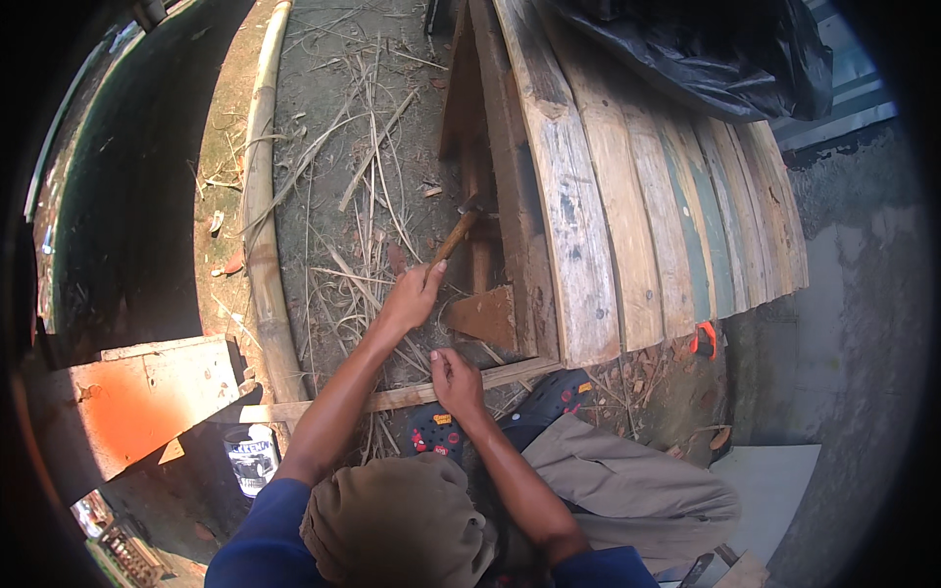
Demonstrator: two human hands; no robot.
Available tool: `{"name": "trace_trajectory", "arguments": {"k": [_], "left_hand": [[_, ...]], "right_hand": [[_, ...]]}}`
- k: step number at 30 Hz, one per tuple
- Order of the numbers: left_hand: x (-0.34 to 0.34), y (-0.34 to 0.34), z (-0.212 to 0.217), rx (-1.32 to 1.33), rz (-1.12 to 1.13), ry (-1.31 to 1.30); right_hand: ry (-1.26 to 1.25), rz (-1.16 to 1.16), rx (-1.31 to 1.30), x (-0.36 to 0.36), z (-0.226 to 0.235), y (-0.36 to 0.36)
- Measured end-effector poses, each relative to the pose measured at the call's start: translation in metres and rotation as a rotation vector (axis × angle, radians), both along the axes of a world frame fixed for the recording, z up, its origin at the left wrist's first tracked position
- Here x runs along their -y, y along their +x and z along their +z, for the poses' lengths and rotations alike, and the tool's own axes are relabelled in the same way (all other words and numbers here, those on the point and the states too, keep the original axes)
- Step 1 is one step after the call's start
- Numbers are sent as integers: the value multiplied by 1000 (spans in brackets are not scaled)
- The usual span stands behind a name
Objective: The person repairs a wooden structure by inserting a wooden plank into the frame and securing it with nails using a hammer. They repeatedly retrieve nails from a black plastic bag and hammer them into the frame.
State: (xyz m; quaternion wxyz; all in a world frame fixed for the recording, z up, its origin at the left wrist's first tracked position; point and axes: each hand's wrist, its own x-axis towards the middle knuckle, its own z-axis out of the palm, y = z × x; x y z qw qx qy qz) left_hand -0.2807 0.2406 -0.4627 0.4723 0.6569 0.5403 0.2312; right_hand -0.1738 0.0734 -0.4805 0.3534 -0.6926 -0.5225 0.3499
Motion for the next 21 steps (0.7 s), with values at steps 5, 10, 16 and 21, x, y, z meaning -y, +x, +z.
{"name": "trace_trajectory", "arguments": {"k": [5,10,16,21], "left_hand": [[1,6,42,79,-29,3],[7,6,0,-72,-42,36],[5,7,32,29,0,-18],[-15,0,40,-63,-63,-31]], "right_hand": [[-10,-22,10,0,1,6],[15,-13,3,2,-1,-4],[34,-40,13,10,-2,-5],[53,-42,-13,-5,3,0]]}}
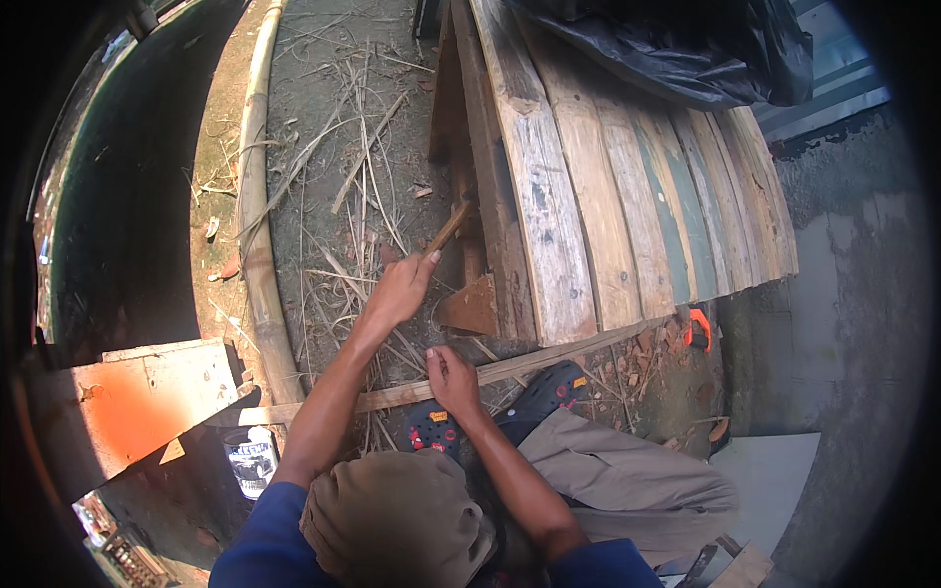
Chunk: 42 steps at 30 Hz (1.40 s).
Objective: The person repairs a wooden structure by inserting a wooden plank into the frame and securing it with nails using a hammer. They repeatedly retrieve nails from a black plastic bag and hammer them into the frame.
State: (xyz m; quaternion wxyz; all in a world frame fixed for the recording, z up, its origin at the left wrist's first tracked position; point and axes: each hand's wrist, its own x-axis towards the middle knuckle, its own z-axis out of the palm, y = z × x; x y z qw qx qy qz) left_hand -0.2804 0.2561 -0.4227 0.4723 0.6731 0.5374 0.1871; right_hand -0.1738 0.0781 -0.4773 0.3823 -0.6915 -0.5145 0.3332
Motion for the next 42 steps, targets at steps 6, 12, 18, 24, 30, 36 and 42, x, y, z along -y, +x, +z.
{"name": "trace_trajectory", "arguments": {"k": [6,12,18,24,30,36,42], "left_hand": [[8,-3,-13,29,39,27],[13,12,30,83,19,1],[6,18,2,21,23,43],[20,5,16,38,16,23],[23,0,38,64,18,-32],[14,-6,11,-46,8,-33],[17,-8,16,-7,-25,-28]], "right_hand": [[-34,45,20,0,-5,-4],[-78,16,-19,14,-5,5],[-76,22,-55,-3,2,6],[-142,46,-32,11,0,7],[-120,6,-43,10,-1,10],[-91,38,-31,18,3,6],[-74,9,-60,7,-4,14]]}}
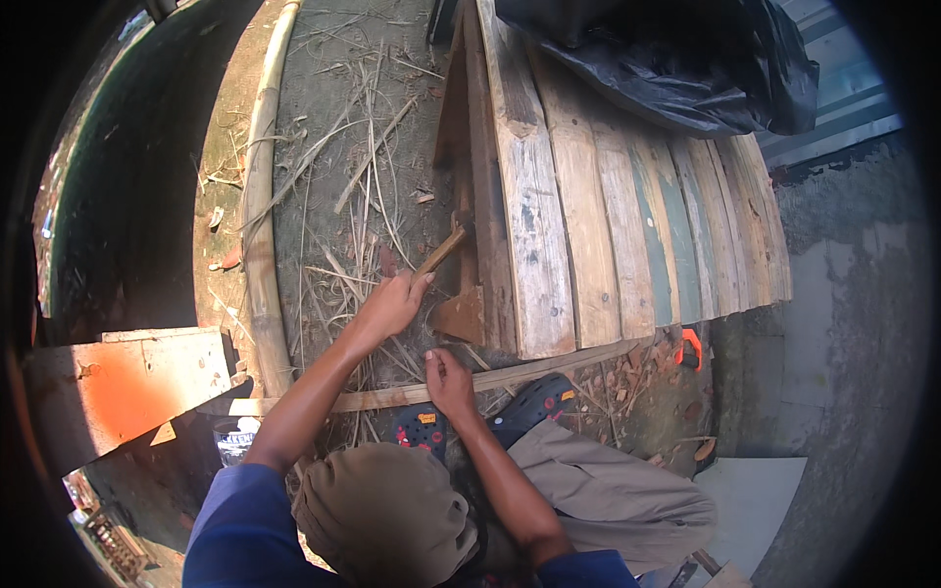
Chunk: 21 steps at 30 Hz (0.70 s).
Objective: The person repairs a wooden structure by inserting a wooden plank into the frame and securing it with nails using a hammer. They repeatedly retrieve nails from a black plastic bag and hammer them into the frame.
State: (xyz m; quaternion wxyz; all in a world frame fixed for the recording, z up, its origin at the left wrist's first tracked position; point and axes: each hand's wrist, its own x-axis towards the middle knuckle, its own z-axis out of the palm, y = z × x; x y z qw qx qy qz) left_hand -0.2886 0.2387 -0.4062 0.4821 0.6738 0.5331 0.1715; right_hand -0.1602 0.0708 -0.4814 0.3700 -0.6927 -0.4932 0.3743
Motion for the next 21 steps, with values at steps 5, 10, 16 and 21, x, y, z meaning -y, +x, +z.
{"name": "trace_trajectory", "arguments": {"k": [5,10,16,21], "left_hand": [[-4,6,3,86,3,64],[-3,4,-11,-21,-60,-22],[-1,8,9,43,-12,55],[-8,11,-2,6,3,71]], "right_hand": [[9,12,18,1,0,1],[-10,13,20,6,6,-4],[-42,-20,22,7,-4,4],[-29,-14,46,7,5,-4]]}}
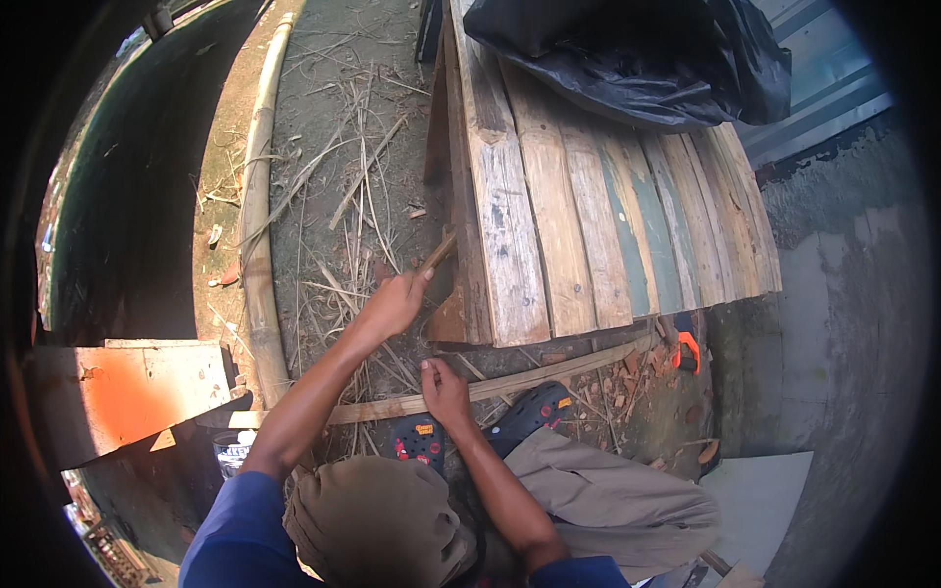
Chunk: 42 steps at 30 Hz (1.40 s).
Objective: The person repairs a wooden structure by inserting a wooden plank into the frame and securing it with nails using a hammer. They repeatedly retrieve nails from a black plastic bag and hammer them into the frame.
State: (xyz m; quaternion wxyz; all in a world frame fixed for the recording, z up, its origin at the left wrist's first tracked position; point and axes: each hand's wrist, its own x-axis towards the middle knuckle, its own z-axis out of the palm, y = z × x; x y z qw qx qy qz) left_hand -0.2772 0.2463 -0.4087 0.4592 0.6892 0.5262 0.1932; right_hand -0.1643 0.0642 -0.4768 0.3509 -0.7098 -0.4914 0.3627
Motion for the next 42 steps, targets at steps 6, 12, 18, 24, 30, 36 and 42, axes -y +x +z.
{"name": "trace_trajectory", "arguments": {"k": [6,12,18,24,30,36,42], "left_hand": [[14,-8,-8,-185,-51,-33],[9,-1,42,36,20,-33],[11,-7,-3,-58,-25,57],[-8,-47,70,94,100,109],[29,-100,78,774,296,-140],[35,-81,162,932,238,146],[10,-9,266,937,31,326]], "right_hand": [[8,15,-65,-4,-1,2],[16,-16,-38,-8,-2,16],[153,-16,-8,4,18,1],[222,492,109,-10,55,26],[264,715,58,-51,271,38],[801,532,-114,-78,359,37],[950,402,-225,-110,391,40]]}}
